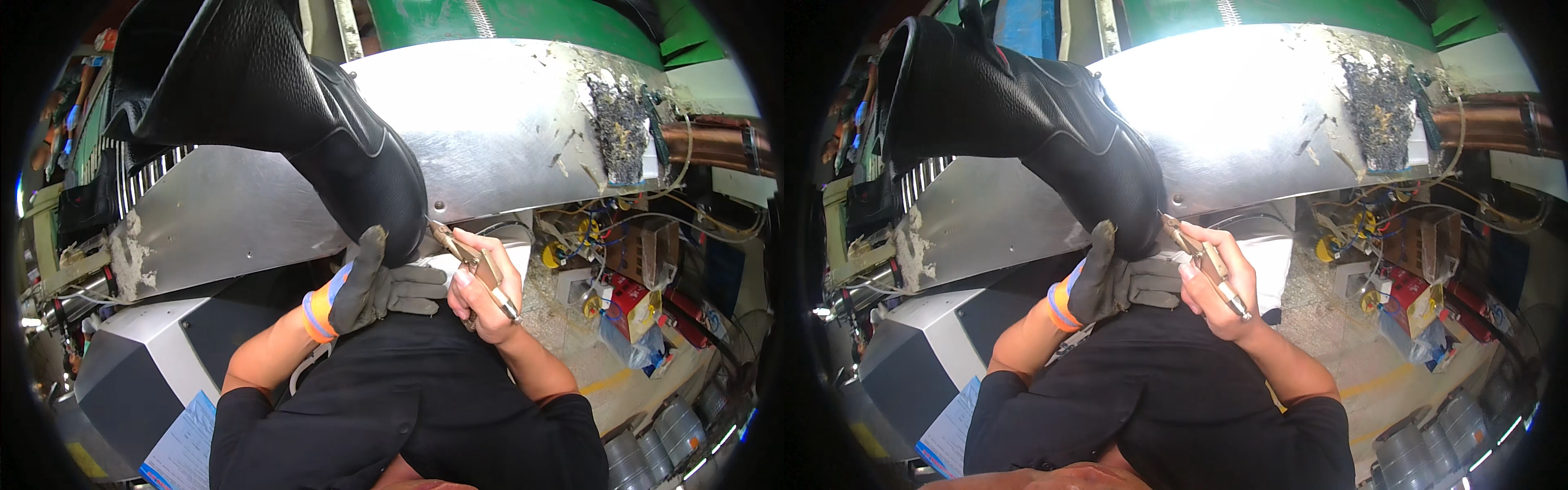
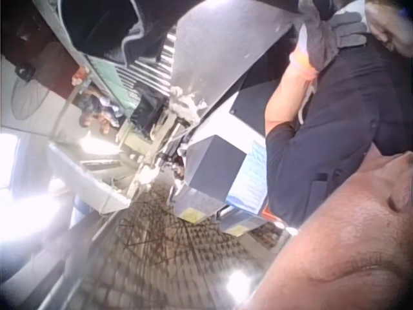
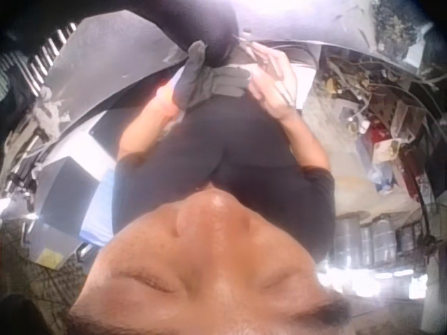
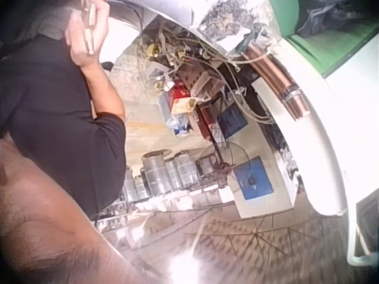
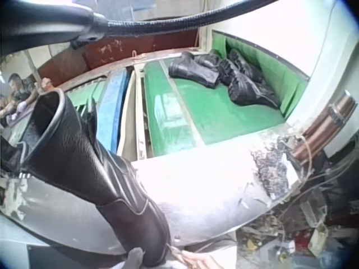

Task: The person uses a handheld buffing tool to polish the outer surface and edges of several black leather boots, picking them up from a conveyor belt and placing them back after finishing each one.

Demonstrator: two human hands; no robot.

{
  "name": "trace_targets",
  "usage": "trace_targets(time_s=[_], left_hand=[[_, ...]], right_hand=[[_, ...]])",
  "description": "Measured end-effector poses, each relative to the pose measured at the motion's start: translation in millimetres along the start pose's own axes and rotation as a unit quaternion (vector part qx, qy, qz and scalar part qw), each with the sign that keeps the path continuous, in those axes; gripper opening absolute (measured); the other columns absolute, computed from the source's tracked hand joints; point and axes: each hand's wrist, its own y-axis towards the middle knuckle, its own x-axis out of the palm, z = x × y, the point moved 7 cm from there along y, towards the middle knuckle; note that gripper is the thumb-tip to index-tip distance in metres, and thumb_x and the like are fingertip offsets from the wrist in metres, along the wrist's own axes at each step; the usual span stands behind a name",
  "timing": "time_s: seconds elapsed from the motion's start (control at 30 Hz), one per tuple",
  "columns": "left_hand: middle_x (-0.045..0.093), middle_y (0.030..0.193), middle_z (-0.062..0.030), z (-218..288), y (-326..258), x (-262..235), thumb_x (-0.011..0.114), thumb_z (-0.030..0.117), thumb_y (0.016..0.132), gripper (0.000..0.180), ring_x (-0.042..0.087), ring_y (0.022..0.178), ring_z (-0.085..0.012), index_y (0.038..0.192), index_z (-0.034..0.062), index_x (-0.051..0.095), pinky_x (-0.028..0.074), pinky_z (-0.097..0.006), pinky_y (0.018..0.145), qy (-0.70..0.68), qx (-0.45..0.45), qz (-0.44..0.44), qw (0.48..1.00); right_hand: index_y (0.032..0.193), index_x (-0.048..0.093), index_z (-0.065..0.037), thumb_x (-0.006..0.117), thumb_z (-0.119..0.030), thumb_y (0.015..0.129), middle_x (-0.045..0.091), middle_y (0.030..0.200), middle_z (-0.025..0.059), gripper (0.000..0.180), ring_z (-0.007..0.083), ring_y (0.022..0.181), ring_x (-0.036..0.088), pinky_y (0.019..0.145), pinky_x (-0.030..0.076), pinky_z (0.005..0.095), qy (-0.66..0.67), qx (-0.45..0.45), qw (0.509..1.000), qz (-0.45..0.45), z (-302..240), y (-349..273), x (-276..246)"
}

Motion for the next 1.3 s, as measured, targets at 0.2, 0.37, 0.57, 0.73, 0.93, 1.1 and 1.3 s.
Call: trace_targets(time_s=[0.2,0.37,0.57,0.73,0.93,1.1,1.3], left_hand=[[0.059,0.123,-0.0161,10,42,28,0.032,0.070,0.094,0.081,0.064,0.104,-0.0231,0.136,0.0016,0.044,0.051,-0.036,0.093,0.049,-0.037,-0.056,0.997],[0.066,0.104,-0.0156,14,78,38,0.027,0.071,0.094,0.085,0.066,0.080,-0.0213,0.128,-0.0030,0.049,0.053,-0.031,0.077,0.083,-0.046,-0.143,0.985],[0.065,0.115,-0.0143,102,16,1,0.058,0.033,0.097,0.049,0.064,0.103,-0.0202,0.129,-0.0040,0.052,0.051,-0.032,0.089,0.596,0.001,-0.113,0.795],[0.070,0.109,-0.0108,283,-101,-68,0.058,0.006,0.094,0.029,0.067,0.094,-0.0216,0.122,0.0006,0.063,0.052,-0.034,0.081,0.775,0.251,0.272,0.512],[0.067,0.116,-0.0110,314,-50,-145,0.056,0.009,0.095,0.031,0.064,0.102,-0.0224,0.125,0.0021,0.061,0.050,-0.035,0.087,0.537,0.387,0.255,0.705],[0.066,0.118,-0.0110,223,-97,-137,0.056,0.010,0.096,0.032,0.063,0.104,-0.0226,0.126,0.0026,0.060,0.049,-0.036,0.089,0.359,0.494,0.259,0.748],[0.065,0.120,-0.0111,168,-118,-107,0.056,0.012,0.096,0.033,0.062,0.107,-0.0227,0.128,0.0032,0.060,0.049,-0.036,0.091,0.289,0.547,0.246,0.746]], right_hand=[[0.135,0.036,0.008,0.048,-0.002,0.095,0.056,0.123,0.0229,0.043,0.0079,0.054,0.050,0.049,0.043,0.0236,-0.017,-0.104,0.991,0.087,-15,-8,-10],[0.134,0.035,0.010,0.048,-0.003,0.096,0.059,0.091,0.0159,0.043,0.0136,0.058,0.053,0.057,0.051,0.0308,-0.024,-0.168,0.979,0.111,-27,4,-20],[0.132,0.041,0.011,0.049,-0.004,0.095,0.060,0.082,0.0117,0.041,0.0130,0.058,0.053,0.058,0.052,0.0312,0.006,-0.175,0.976,0.132,-26,12,-32],[0.127,0.048,0.012,0.052,-0.007,0.094,0.053,0.068,0.0065,0.038,0.0140,0.057,0.054,0.056,0.050,0.0306,0.034,-0.153,0.982,0.102,-36,23,-38],[0.120,0.052,0.010,0.052,-0.006,0.094,0.052,0.068,0.0072,0.031,0.0157,0.057,0.055,0.057,0.050,0.0311,0.066,-0.160,0.981,0.093,-48,31,-44],[0.093,0.054,0.002,0.055,-0.008,0.095,0.057,0.070,0.0086,0.011,0.0189,0.061,0.061,0.058,0.051,0.0325,0.115,-0.157,0.978,0.071,-44,62,-52],[0.079,0.061,0.002,0.054,-0.013,0.094,0.062,0.069,0.0120,0.022,0.0220,0.064,0.065,0.060,0.053,0.0332,0.092,-0.103,0.990,0.019,-67,78,-57]])
